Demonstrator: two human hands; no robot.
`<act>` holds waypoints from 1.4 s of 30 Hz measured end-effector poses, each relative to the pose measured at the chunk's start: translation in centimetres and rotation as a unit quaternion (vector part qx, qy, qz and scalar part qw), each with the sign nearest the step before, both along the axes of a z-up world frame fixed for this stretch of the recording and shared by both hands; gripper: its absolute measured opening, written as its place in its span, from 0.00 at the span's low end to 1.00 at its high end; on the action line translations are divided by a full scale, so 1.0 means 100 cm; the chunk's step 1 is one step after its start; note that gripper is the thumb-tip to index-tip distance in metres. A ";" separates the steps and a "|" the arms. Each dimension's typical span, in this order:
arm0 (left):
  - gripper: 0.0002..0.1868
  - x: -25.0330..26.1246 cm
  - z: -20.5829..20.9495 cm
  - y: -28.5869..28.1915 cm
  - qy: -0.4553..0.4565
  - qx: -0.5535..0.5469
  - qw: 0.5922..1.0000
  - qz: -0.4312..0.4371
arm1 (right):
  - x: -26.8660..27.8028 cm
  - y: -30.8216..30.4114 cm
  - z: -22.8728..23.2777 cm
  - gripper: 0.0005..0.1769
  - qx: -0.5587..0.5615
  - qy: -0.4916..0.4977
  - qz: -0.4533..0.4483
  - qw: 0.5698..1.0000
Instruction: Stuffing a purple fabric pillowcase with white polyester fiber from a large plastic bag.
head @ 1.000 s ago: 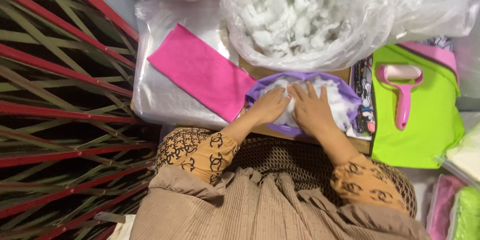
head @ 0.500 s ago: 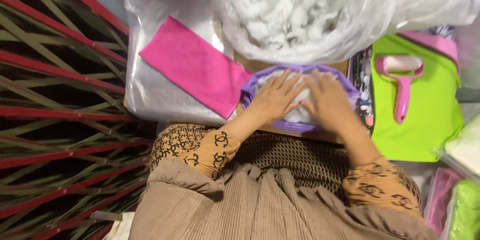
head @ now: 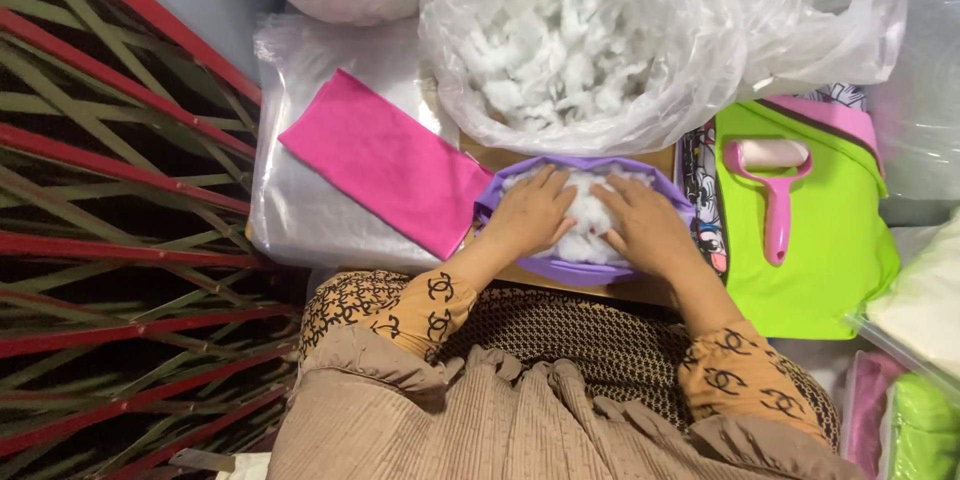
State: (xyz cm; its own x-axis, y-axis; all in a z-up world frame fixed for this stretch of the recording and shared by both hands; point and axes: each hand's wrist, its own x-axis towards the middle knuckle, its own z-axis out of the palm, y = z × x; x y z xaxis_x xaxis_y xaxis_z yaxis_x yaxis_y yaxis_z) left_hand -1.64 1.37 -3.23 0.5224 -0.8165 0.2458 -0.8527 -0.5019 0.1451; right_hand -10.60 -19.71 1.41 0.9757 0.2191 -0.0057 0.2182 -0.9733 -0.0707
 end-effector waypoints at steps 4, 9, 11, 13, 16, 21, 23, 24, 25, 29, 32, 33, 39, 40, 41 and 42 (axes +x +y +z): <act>0.25 0.003 0.008 -0.003 -0.132 -0.179 0.975 0.007 | -0.009 -0.003 0.025 0.40 0.095 -0.073 0.017 0.993; 0.39 -0.004 0.009 -0.002 0.012 0.003 1.000 -0.006 | 0.002 0.011 0.000 0.33 0.064 -0.060 -0.006 0.996; 0.39 -0.003 -0.011 -0.004 0.025 0.044 0.999 -0.001 | 0.001 0.017 -0.022 0.36 0.002 -0.046 -0.014 0.999; 0.39 -0.004 -0.020 -0.005 0.041 0.086 0.995 0.004 | 0.001 0.018 -0.041 0.40 -0.060 -0.029 -0.022 0.998; 0.37 0.000 -0.015 -0.006 0.057 0.111 0.992 0.011 | 0.010 0.006 -0.054 0.38 -0.079 -0.031 -0.019 0.996; 0.34 -0.006 0.013 -0.006 0.031 -0.014 0.999 -0.031 | 0.012 -0.011 -0.040 0.43 0.079 0.004 -0.002 0.997; 0.34 -0.001 0.030 0.007 0.045 -0.046 0.997 -0.030 | 0.001 -0.008 -0.002 0.41 0.135 -0.002 0.007 0.991; 0.33 0.001 0.039 0.013 0.057 -0.080 0.995 -0.029 | -0.005 -0.006 0.017 0.38 0.189 -0.011 0.016 0.982; 0.33 0.003 0.043 0.022 0.059 -0.079 0.995 -0.027 | -0.009 -0.004 0.020 0.38 0.190 -0.008 0.018 0.982; 0.53 0.002 0.049 0.040 0.068 0.071 0.994 -0.051 | -0.018 0.025 0.032 0.44 0.098 0.020 0.009 0.995; 0.57 0.006 0.005 0.033 0.025 0.095 0.994 -0.050 | -0.012 0.043 0.009 0.52 -0.023 0.049 -0.004 0.999; 0.54 0.008 -0.016 0.028 -0.006 0.077 0.996 -0.042 | -0.011 0.045 -0.005 0.56 -0.067 0.060 -0.014 0.996; 0.31 0.012 -0.076 0.007 -0.089 -0.040 0.995 0.002 | 0.003 0.025 -0.056 0.52 -0.102 0.009 -0.021 0.995; 0.31 0.009 -0.048 0.009 -0.091 -0.041 0.995 0.000 | 0.003 0.024 -0.046 0.52 -0.103 0.007 -0.023 0.994; 0.42 0.004 -0.023 0.013 -0.035 0.012 0.999 -0.006 | 0.001 0.025 -0.038 0.53 -0.077 0.007 -0.010 0.997; 0.53 -0.001 0.001 0.016 0.022 0.066 0.998 -0.012 | 0.000 0.026 -0.033 0.54 -0.051 0.006 0.004 0.999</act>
State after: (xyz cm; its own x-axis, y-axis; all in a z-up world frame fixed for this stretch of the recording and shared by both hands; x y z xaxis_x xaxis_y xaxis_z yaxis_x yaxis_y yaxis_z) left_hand -1.77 3.02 -3.18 0.5109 -0.8521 0.1136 -0.8586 -0.4993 0.1160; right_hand -10.58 -17.16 -1.85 0.9737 0.2242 -0.0404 0.2253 -0.9740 0.0251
